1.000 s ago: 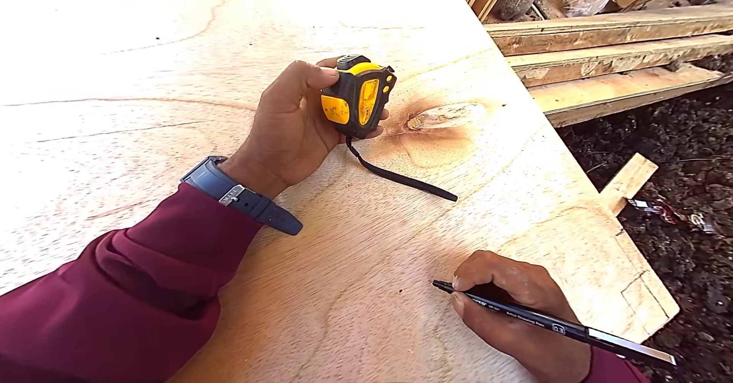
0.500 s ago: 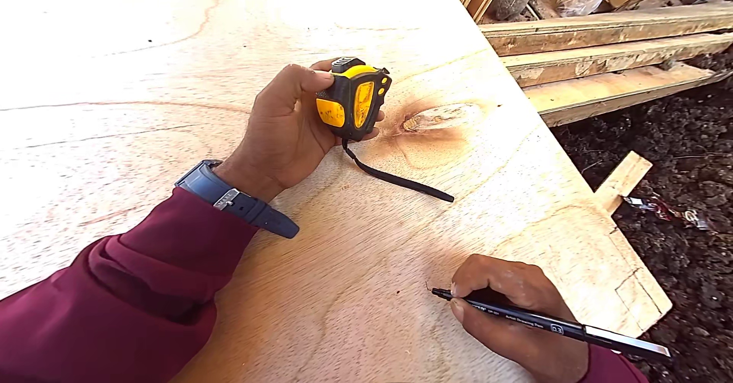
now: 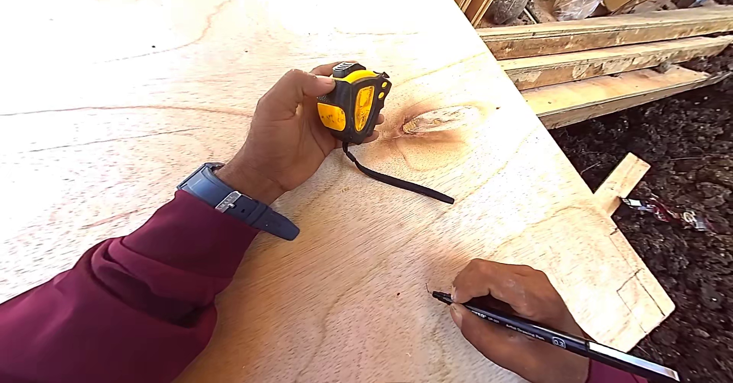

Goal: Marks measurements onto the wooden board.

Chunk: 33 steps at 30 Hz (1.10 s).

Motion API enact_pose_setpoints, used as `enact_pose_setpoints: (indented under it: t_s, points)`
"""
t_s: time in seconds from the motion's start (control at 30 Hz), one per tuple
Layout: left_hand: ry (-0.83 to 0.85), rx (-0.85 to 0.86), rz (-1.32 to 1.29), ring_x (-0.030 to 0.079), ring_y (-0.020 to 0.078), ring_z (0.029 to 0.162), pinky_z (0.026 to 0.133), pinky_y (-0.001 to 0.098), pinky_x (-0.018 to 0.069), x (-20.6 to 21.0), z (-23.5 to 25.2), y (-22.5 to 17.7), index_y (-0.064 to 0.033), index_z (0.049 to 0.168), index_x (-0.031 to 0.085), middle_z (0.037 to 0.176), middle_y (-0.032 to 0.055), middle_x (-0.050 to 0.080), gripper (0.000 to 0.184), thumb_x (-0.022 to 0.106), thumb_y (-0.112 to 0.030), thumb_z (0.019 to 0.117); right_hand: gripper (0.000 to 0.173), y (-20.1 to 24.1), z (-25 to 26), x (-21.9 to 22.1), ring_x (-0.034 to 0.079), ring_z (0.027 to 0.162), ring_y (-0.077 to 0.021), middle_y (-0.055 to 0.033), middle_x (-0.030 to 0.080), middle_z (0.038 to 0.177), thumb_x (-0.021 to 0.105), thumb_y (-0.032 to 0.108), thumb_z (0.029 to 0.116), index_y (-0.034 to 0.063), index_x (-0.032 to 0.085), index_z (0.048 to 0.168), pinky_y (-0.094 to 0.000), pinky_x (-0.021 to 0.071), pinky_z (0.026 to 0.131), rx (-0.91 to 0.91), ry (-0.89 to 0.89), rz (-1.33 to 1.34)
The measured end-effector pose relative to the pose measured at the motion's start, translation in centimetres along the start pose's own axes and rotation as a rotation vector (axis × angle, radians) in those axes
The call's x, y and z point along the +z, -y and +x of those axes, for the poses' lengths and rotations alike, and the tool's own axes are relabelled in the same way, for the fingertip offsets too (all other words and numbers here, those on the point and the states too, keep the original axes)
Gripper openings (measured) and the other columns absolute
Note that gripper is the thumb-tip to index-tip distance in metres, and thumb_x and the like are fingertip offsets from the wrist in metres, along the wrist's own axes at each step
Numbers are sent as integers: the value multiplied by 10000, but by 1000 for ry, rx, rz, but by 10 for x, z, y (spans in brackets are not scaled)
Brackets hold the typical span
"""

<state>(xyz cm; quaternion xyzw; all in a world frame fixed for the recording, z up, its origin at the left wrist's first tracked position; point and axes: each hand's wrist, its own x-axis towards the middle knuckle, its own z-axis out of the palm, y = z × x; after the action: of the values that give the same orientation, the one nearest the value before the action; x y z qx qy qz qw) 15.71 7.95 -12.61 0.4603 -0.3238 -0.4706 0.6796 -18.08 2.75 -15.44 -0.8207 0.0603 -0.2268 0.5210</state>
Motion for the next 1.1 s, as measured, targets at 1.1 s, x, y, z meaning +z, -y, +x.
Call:
enact_pose_setpoints:
  t_s: [1.1]
  points:
    - [9,2,-6,633,318,1203,966,488,562,-1,0,2,-154,1484,454,1373,148,594,489,299,-309,1048,63,-1,-1,2,595,650,-8,-14,664,789,710,75,905,42,680,949,-139,505,557,74,-71,98]
